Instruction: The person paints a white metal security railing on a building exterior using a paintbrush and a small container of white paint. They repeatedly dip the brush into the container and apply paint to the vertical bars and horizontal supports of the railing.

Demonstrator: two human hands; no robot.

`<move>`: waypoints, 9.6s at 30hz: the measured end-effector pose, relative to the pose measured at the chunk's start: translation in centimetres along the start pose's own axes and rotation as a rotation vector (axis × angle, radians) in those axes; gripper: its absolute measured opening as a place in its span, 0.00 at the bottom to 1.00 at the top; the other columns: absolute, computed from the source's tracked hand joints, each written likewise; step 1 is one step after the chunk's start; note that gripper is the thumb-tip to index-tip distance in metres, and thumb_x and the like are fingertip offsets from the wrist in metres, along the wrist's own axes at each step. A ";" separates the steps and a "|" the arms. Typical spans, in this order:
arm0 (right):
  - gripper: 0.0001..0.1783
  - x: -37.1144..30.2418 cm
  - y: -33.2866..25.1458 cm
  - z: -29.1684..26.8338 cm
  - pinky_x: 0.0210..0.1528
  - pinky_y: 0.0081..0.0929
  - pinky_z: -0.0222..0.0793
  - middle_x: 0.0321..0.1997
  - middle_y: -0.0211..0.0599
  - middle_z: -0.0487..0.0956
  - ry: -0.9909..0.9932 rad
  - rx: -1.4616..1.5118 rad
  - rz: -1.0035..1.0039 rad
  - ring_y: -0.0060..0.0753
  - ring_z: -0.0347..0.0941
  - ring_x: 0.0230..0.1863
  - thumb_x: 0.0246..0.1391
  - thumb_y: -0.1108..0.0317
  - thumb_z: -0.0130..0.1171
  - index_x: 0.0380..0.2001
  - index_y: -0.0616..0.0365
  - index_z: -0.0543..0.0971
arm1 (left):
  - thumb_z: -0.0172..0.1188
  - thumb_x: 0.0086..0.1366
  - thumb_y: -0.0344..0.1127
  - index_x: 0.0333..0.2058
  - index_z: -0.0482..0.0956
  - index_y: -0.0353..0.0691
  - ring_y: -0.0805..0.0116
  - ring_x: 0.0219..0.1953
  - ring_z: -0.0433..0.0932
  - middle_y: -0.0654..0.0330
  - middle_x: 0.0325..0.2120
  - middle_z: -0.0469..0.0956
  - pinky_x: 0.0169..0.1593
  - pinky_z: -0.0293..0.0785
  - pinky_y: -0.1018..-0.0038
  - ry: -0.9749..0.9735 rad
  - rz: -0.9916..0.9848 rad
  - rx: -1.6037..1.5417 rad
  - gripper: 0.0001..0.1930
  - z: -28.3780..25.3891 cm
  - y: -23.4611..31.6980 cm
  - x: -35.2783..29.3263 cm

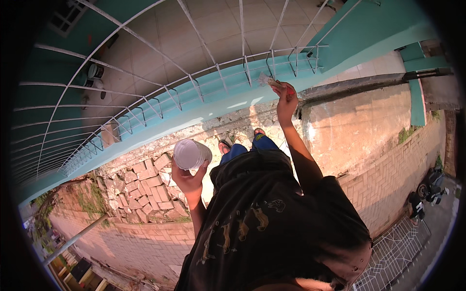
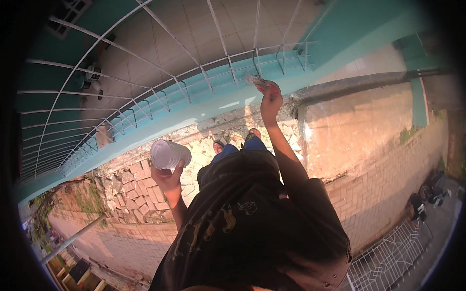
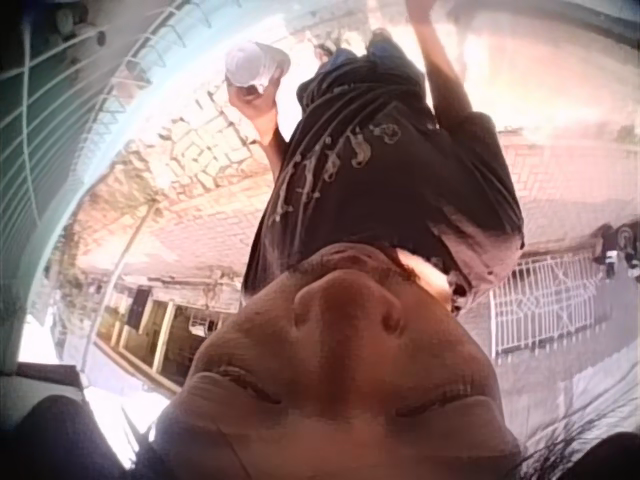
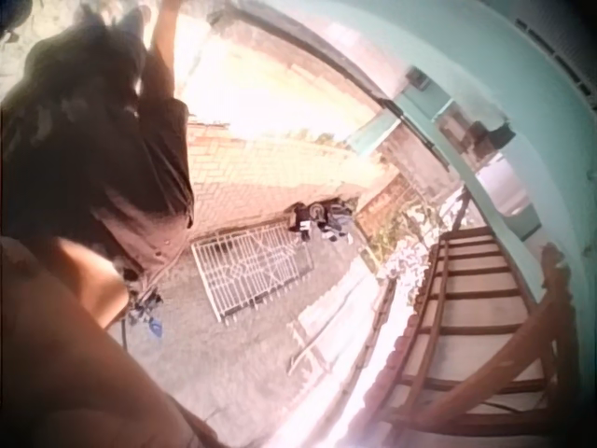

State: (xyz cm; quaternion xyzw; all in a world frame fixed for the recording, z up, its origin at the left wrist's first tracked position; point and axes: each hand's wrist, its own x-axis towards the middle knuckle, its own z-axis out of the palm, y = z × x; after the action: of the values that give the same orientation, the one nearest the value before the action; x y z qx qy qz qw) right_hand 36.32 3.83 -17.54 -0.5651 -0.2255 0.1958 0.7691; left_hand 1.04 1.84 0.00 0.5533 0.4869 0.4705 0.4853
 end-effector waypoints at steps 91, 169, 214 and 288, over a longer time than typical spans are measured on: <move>0.18 -0.1 -0.4 -1.2 0.52 0.31 0.82 0.49 0.50 0.83 0.000 0.062 0.054 0.38 0.85 0.47 0.73 0.62 0.54 0.52 0.70 0.76 | 0.75 0.50 0.21 0.60 0.72 0.30 0.62 0.55 0.77 0.53 0.52 0.79 0.63 0.70 0.65 -0.080 0.118 0.016 0.37 0.4 -0.3 1.7; 0.15 4.6 3.6 2.7 0.41 0.26 0.79 0.38 0.45 0.87 -0.383 -0.339 -0.119 0.31 0.86 0.40 0.72 0.67 0.54 0.51 0.69 0.77 | 0.75 0.49 0.18 0.60 0.71 0.30 0.61 0.55 0.78 0.53 0.52 0.78 0.62 0.72 0.63 0.019 0.004 -0.024 0.37 -1.2 -1.0 0.2; 0.13 2.1 -3.4 1.4 0.47 0.36 0.79 0.48 0.52 0.84 -0.262 -0.434 -0.122 0.41 0.85 0.47 0.70 0.70 0.54 0.53 0.64 0.77 | 0.74 0.51 0.18 0.61 0.69 0.30 0.60 0.58 0.76 0.51 0.54 0.76 0.64 0.71 0.62 -0.003 0.034 -0.005 0.37 -1.2 -0.9 0.4; 0.15 15.8 -2.3 -12.7 0.45 0.28 0.81 0.46 0.43 0.85 -0.184 -0.176 -0.119 0.31 0.85 0.41 0.72 0.66 0.54 0.49 0.70 0.78 | 0.75 0.51 0.18 0.62 0.67 0.32 0.60 0.60 0.73 0.53 0.56 0.73 0.65 0.68 0.62 -0.103 0.031 0.106 0.40 11.2 0.1 -2.9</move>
State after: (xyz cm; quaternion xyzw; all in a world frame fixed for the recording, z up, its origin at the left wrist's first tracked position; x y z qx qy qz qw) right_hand 56.64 2.01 -16.67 -0.5958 -0.3446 0.1801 0.7027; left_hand 11.96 -1.90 -0.96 0.6091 0.4768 0.4223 0.4725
